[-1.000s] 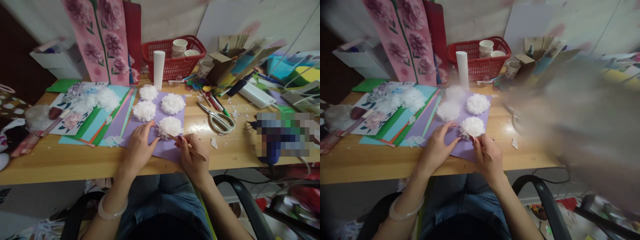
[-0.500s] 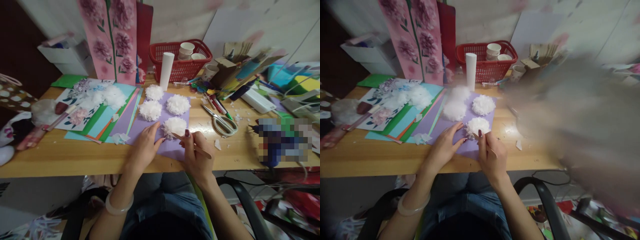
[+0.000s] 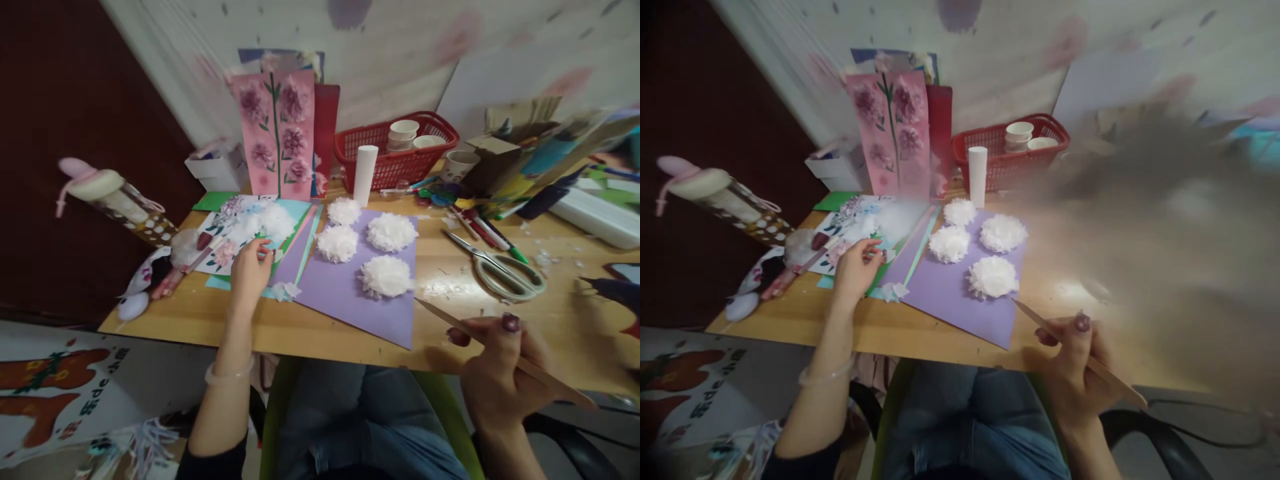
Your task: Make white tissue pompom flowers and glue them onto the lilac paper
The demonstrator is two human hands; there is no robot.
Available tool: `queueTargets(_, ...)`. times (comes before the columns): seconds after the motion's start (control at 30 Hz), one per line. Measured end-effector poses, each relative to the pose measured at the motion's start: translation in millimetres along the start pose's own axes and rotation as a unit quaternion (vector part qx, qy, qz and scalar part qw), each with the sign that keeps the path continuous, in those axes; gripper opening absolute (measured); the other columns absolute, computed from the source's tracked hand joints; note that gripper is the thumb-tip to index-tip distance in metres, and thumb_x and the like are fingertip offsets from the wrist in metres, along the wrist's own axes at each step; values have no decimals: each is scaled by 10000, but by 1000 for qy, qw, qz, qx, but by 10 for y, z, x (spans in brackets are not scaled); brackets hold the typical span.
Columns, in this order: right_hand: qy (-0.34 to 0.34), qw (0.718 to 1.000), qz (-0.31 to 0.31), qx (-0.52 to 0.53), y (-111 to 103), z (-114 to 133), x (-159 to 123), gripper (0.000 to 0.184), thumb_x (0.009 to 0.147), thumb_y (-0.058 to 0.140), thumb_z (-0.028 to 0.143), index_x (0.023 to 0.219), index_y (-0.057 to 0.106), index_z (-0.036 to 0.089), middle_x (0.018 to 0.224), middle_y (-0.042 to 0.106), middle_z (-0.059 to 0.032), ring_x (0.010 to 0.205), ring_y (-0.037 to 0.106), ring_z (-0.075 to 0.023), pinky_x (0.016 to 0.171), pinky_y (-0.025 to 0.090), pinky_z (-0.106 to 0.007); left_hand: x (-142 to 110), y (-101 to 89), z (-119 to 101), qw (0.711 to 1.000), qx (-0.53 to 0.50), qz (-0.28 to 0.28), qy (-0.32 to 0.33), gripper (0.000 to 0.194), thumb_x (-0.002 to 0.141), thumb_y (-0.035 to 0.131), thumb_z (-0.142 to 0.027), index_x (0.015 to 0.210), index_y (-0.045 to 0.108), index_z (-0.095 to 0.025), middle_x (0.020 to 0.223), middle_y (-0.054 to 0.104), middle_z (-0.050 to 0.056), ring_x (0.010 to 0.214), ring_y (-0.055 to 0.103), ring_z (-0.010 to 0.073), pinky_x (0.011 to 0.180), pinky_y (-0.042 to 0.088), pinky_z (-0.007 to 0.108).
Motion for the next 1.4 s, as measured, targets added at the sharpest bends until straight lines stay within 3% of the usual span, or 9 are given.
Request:
queueTargets(0.13, 19, 1000, 8, 5, -19, -12, 26, 483, 891, 583, 600, 627, 623, 198, 487, 586, 5, 411, 551, -161, 450, 416, -314, 241, -50, 198, 998, -3, 66, -1, 286, 834, 546, -192, 1072, 697, -146, 865, 705, 61, 742, 656, 184, 774, 541, 327)
queueTargets(0.33, 23, 999, 30, 7, -18, -91, 45, 489, 899, 582, 596, 621, 626, 197, 480, 588, 9, 416, 557, -153, 441, 420, -294, 299, -32, 166, 991, -30, 130, -5, 133, 781, 607, -248, 837, 704, -175, 684, 638, 3, 626, 578, 165, 671, 515, 305)
queueTargets(0.6, 15, 999, 12, 29, -69, -60, 26, 448, 906, 594, 547, 626, 637, 200, 476, 579, 15, 408, 539, -157, 440, 418, -306, 257, -31, 72, 990, -103, 96, -30, 221, 733, 610, -391, 688, 595, -175, 597, 584, -7, 592, 535, 156, 604, 444, 273)
queueTargets(0.73, 5, 997, -4, 75, -99, -94, 25, 425, 927, 589, 493, 637, 639, 187, 486, 579, 15, 417, 545, -148, 446, 421, -293, 55, -57, -130, 988, -141, 62, -19, 310, 743, 601, -476, 780, 611, -168, 695, 624, 13, 658, 559, 158, 658, 446, 270)
queueTargets(0.87, -22, 995, -7, 92, -113, -169, -44, 381, 963, 573, 419, 687, 671, 175, 501, 604, 15, 424, 570, -137, 442, 429, -270, -380, 34, -512, 982, -180, 44, 39, 255, 735, 666, -433, 743, 635, -179, 761, 619, 11, 736, 565, 157, 734, 446, 270)
queueTargets(0.97, -16, 995, 16, 98, -125, -193, -94, 377, 983, 548, 403, 698, 666, 186, 513, 614, 17, 430, 578, -126, 435, 441, -256, -712, 219, -818, 979, -180, 87, 46, 203, 718, 664, -362, 631, 614, -186, 737, 604, 4, 731, 556, 151, 734, 433, 268)
queueTargets(1.07, -16, 996, 35, 78, -159, -167, -107, 355, 993, 541, 361, 704, 659, 194, 527, 621, 22, 440, 584, -109, 447, 456, -238, -920, 465, -1041, 969, -178, 170, -2, 184, 697, 640, -337, 595, 599, -190, 622, 567, -19, 644, 521, 141, 656, 418, 262)
queueTargets(1.23, -55, 994, 93, 19, -188, -107, -89, 347, 1008, 520, 303, 703, 650, 200, 520, 617, 39, 442, 589, -87, 460, 458, -204, -975, 774, -1207, 964, -181, 180, -71, 137, 684, 634, -320, 655, 615, -188, 572, 572, -40, 559, 518, 124, 570, 395, 242)
queueTargets(1.4, -121, 984, 126, -43, -122, -93, -60, 339, 1005, 508, 265, 692, 621, 201, 554, 649, 32, 450, 601, -87, 462, 447, -198, -928, 907, -1328, 967, -169, 166, -96, 161, 711, 645, -340, 660, 593, -197, 499, 561, -56, 491, 541, 123, 517, 367, 230)
Point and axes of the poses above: each hand's wrist, its own x-axis towards the middle knuckle, its own y-axis out of the palm, z = x × y, the point moved 2 cm from there along x, towards the middle knuckle
